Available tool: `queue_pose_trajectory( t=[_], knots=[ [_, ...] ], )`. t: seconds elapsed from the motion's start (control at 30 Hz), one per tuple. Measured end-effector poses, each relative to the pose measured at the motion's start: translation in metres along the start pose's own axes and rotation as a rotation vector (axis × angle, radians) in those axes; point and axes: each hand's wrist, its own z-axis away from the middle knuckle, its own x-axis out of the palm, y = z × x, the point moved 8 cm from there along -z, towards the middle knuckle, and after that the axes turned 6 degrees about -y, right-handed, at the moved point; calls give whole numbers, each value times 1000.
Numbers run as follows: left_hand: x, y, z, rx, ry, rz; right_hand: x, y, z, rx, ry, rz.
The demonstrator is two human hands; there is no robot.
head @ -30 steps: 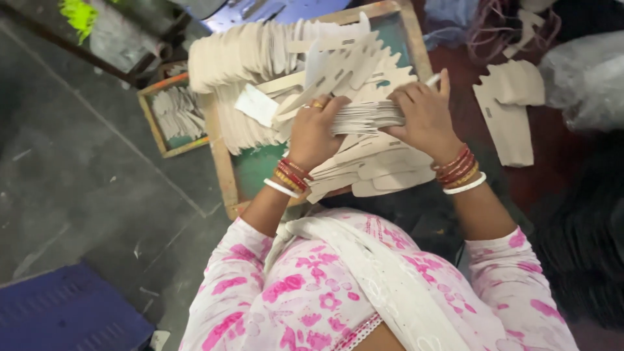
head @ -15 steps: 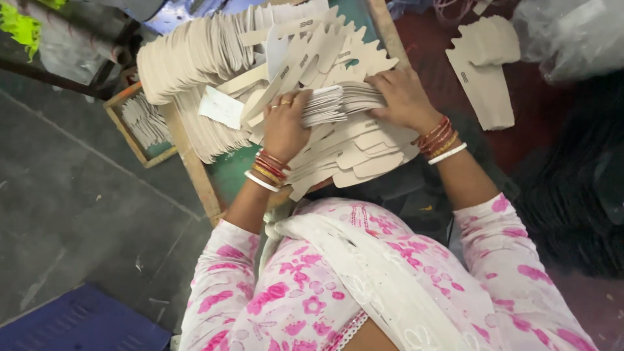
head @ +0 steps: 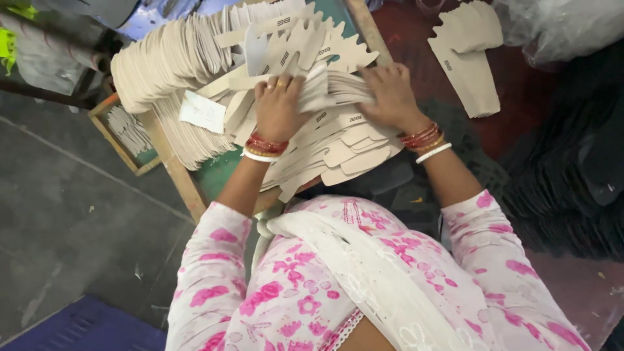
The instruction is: Sorting and counting paper patterns or templates at a workbench in a print shop.
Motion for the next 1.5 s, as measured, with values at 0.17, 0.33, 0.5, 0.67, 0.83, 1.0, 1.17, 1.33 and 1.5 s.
queue_pose_trajectory(
  t=[0.17, 0.33, 0.5, 0.67, 0.83, 1.0, 1.17, 1.33, 1.5],
  knots=[
    [-17, 20, 0, 109, -43, -19, -8, -27, -3, -51, -3, 279],
    [-76, 71, -29, 359, -77, -24, -51, -60, 3, -142, 108, 38],
    [-89, 103, -51, 525, -163, 99, -80, -53, 24, -22, 65, -268],
    [-90, 104, -57, 481, 93, 231, -113, 19, 43, 167, 187, -159],
    [-78, 71, -41, 278, 142, 347, -106, 126, 52, 248, 262, -23],
    [-44, 31, -13, 45, -11, 454, 1, 255, 60, 354, 67, 276],
    [-52, -2, 17, -44, 8, 443, -22, 268, 65, 586, -7, 186],
    [-60, -30, 58, -158, 35, 464, -3, 290, 89, 741, -26, 179],
    [-65, -38, 83, -236, 72, 471, 15, 274, 104, 705, 29, 310]
  ],
)
